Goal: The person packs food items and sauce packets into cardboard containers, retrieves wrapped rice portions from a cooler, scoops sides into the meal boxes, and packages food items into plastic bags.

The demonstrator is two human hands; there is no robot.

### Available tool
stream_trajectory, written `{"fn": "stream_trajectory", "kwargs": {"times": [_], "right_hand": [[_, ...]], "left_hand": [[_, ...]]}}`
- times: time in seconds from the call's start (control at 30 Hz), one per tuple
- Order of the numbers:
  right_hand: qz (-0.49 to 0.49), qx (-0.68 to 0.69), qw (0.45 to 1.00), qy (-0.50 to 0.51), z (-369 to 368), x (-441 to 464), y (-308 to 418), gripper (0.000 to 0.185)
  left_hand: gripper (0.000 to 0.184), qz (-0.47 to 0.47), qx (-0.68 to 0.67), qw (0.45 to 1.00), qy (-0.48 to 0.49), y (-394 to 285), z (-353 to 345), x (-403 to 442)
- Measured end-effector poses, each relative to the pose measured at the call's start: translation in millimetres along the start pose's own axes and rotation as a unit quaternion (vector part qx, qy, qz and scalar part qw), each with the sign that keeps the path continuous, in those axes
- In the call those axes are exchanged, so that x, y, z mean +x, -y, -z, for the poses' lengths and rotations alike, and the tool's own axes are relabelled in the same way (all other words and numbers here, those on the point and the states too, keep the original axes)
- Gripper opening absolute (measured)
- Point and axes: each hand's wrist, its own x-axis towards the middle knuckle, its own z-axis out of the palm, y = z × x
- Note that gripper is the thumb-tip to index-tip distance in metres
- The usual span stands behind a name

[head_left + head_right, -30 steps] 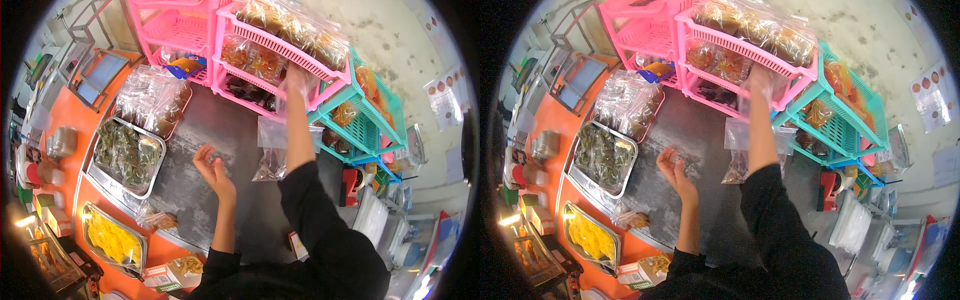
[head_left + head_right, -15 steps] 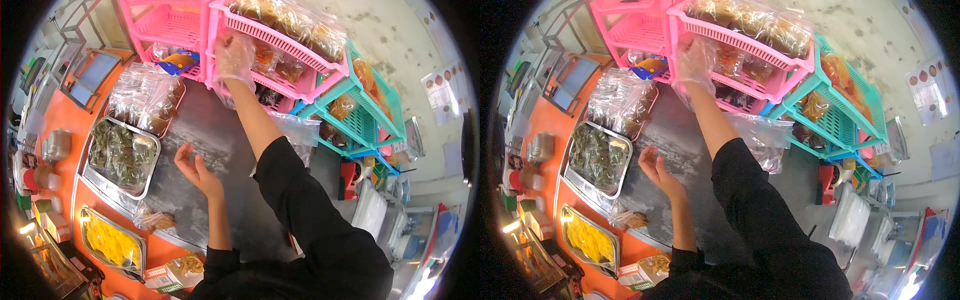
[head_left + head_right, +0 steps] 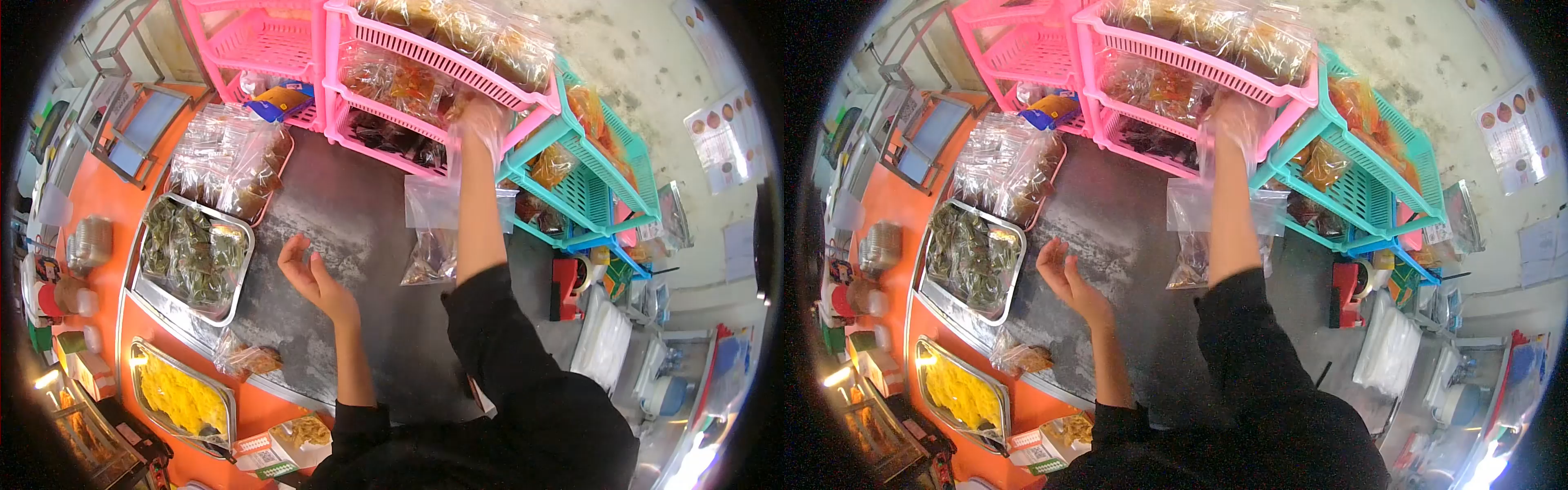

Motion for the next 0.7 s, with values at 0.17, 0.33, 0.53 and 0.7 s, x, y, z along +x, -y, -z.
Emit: {"fn": "stream_trajectory", "kwargs": {"times": [0.17,0.33,0.53,0.7], "right_hand": [[0.192,-0.434,0.88,-0.02,-1,-11,-7,0.035],[0.237,-0.229,0.943,-0.038,-2,-39,19,0.038],[0.092,-0.174,0.975,0.101,-33,-33,37,0.032],[0.288,-0.048,0.956,-0.005,-24,-50,25,0.028]], "left_hand": [[0.031,-0.008,0.003,1.0,0.018,-3,-2,-11],[0.032,0.007,0.024,0.998,0.051,3,-6,-13],[0.034,-0.011,0.235,0.963,0.132,71,6,-22],[0.039,-0.099,0.428,0.875,0.204,91,20,-35]]}}
